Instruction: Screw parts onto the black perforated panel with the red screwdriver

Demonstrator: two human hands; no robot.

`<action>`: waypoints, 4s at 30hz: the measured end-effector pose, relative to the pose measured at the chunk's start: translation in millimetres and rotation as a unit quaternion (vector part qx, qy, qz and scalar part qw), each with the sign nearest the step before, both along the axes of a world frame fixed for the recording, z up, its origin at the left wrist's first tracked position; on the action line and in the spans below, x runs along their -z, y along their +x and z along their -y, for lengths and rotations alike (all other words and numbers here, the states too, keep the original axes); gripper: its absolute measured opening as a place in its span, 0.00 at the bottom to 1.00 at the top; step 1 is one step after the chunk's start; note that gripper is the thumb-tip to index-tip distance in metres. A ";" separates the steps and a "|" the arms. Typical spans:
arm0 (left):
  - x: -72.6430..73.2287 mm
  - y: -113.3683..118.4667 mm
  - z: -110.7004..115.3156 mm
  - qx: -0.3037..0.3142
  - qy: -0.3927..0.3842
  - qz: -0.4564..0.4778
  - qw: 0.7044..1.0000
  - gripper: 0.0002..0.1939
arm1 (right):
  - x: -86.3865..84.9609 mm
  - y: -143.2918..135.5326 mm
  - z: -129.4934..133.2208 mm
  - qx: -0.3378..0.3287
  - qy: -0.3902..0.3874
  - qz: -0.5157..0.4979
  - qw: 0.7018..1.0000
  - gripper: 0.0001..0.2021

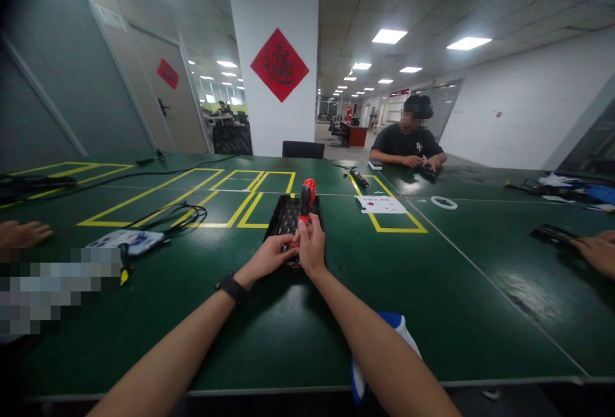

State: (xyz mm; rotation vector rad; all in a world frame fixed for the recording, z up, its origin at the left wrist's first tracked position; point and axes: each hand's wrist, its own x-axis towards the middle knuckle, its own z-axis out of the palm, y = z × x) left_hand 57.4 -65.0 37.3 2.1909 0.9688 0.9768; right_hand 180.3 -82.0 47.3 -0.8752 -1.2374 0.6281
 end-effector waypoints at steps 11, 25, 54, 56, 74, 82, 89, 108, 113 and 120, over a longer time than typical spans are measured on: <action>1.7 0.2 -1.3 0.019 -0.006 0.022 1.000 0.10 | -2.1 0.9 -2.7 -0.042 -0.020 -0.035 0.998 0.14; 5.9 0.3 -5.2 -0.010 -0.036 0.033 0.999 0.11 | -0.7 -0.6 -1.1 -0.039 0.001 -0.036 0.999 0.14; 1.9 1.1 -2.1 0.031 -0.023 0.044 0.998 0.08 | -1.8 0.5 -1.8 -0.029 -0.009 -0.036 0.999 0.13; 2.8 1.1 -2.5 0.032 -0.021 0.046 0.998 0.09 | -1.5 0.4 -2.2 -0.028 -0.009 -0.037 0.999 0.13; 4.2 1.5 -1.6 0.004 0.024 0.010 1.000 0.07 | -1.5 1.1 -2.7 -0.053 -0.015 -0.033 0.998 0.15; -2.1 3.5 3.3 -0.023 0.011 0.017 1.000 0.06 | -1.7 0.5 -0.3 -0.056 0.011 -0.029 0.998 0.12; 0.0 3.4 2.0 -0.039 0.012 -0.001 0.999 0.07 | -0.7 0.0 0.0 -0.061 0.017 -0.042 0.997 0.13; 0.5 3.7 1.7 -0.058 0.103 -0.069 0.991 0.09 | 0.6 0.8 -1.2 -0.060 0.008 -0.037 0.998 0.14; 3.3 2.3 -0.2 -0.041 0.091 -0.057 0.993 0.08 | 0.7 1.4 -2.6 -0.059 -0.001 -0.039 0.998 0.14; -1.3 2.5 2.9 -0.028 0.090 -0.068 0.993 0.08 | 2.4 1.1 -4.0 -0.064 -0.007 -0.033 0.997 0.14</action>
